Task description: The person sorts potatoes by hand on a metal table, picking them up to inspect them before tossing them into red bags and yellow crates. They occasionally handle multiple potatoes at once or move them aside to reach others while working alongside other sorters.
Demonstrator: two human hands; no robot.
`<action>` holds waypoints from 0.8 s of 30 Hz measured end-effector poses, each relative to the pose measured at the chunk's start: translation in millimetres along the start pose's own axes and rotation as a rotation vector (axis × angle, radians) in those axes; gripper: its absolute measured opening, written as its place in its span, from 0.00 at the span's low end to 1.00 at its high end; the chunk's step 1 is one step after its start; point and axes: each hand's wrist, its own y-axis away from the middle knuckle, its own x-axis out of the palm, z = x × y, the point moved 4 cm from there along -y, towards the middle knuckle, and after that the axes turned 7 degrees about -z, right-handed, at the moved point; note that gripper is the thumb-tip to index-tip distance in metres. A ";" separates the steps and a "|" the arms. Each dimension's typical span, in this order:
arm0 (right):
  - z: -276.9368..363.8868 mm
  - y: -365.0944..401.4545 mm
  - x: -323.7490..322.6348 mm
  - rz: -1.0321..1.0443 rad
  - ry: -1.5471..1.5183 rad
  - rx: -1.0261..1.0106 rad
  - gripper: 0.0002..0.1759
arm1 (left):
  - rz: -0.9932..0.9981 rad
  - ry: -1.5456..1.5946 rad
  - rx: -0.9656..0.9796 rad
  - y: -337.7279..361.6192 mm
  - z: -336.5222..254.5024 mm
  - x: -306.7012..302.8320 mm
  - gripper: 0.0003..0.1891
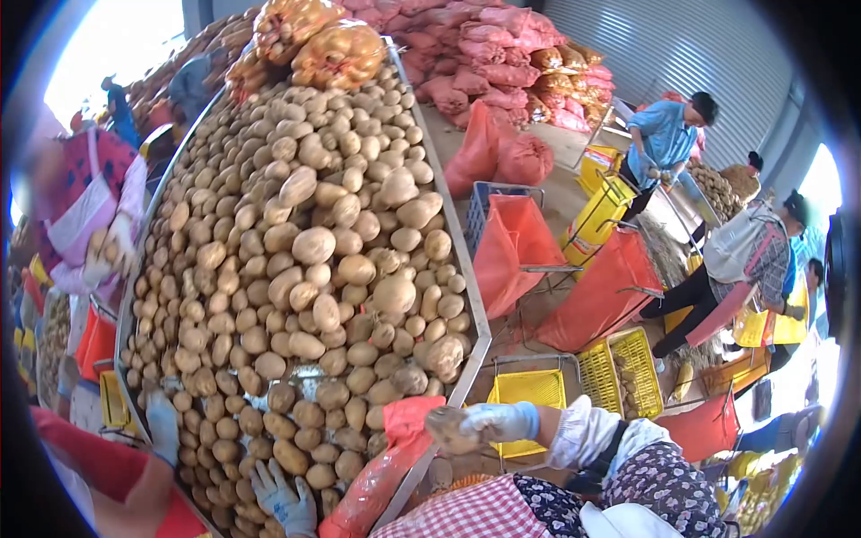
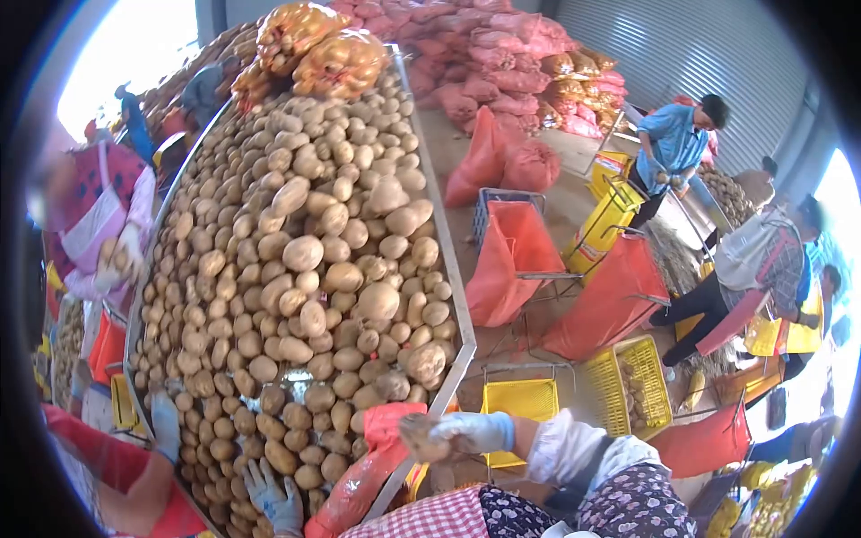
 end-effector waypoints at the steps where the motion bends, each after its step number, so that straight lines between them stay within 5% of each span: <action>1: -7.2 9.4 -23.9 -0.064 -0.125 0.165 0.20 | -0.008 -0.001 0.012 -4.9 -0.3 -5.9 0.35; 2: -14.8 17.7 -54.8 -0.126 -0.247 0.335 0.20 | -0.020 -0.012 0.049 -9.1 -4.6 -14.2 0.35; 4: 20.6 14.3 -105.8 -0.044 -0.063 0.065 0.18 | -0.032 -0.023 0.083 -12.1 -7.3 -19.2 0.34; 5: 65.5 18.9 -94.0 -0.388 -0.271 0.062 0.09 | -0.010 -0.039 0.075 -12.2 -5.3 -16.8 0.34; 6: 100.5 3.1 -133.2 -0.113 -0.063 -0.295 0.17 | 0.013 -0.056 0.067 -13.0 -4.8 -16.3 0.33; 7: 138.9 -10.1 -168.5 0.088 -0.390 -0.400 0.17 | 0.004 -0.075 0.078 -14.4 -8.5 -19.7 0.33; 8: 182.3 -10.2 -191.4 -0.039 -0.366 -0.634 0.17 | 0.000 -0.074 0.080 -15.6 -10.3 -22.4 0.33; 10: 235.6 7.6 -201.6 -0.913 -0.382 -0.615 0.16 | -0.033 -0.051 0.104 -14.4 -11.1 -23.4 0.32; 13: 233.4 -33.5 -182.1 -0.679 -0.238 -0.576 0.18 | -0.022 -0.113 0.071 -4.1 23.8 21.7 0.37; 14: 222.2 -38.4 -138.6 -0.827 -0.011 -0.619 0.18 | 0.023 -0.119 0.050 -2.4 25.0 24.1 0.37; 16: 180.9 -63.3 -102.7 -0.664 0.339 -0.768 0.10 | -0.051 -0.021 0.080 -6.2 18.0 17.7 0.37; 20: 117.3 -88.5 -4.5 -0.403 0.592 -0.748 0.12 | -0.069 0.190 0.066 -6.8 -10.6 -15.0 0.30; 21: 105.7 -88.7 18.0 -0.443 0.620 -0.371 0.14 | -0.060 0.336 0.106 -2.6 -12.4 -23.4 0.28; 22: 100.7 -96.7 40.4 -0.323 1.102 -0.668 0.14 | -0.056 0.351 0.180 2.5 -10.3 -28.4 0.24; 24: 77.3 -109.1 86.1 -0.096 1.366 -0.744 0.15 | -0.012 0.337 0.170 20.2 4.1 -44.1 0.21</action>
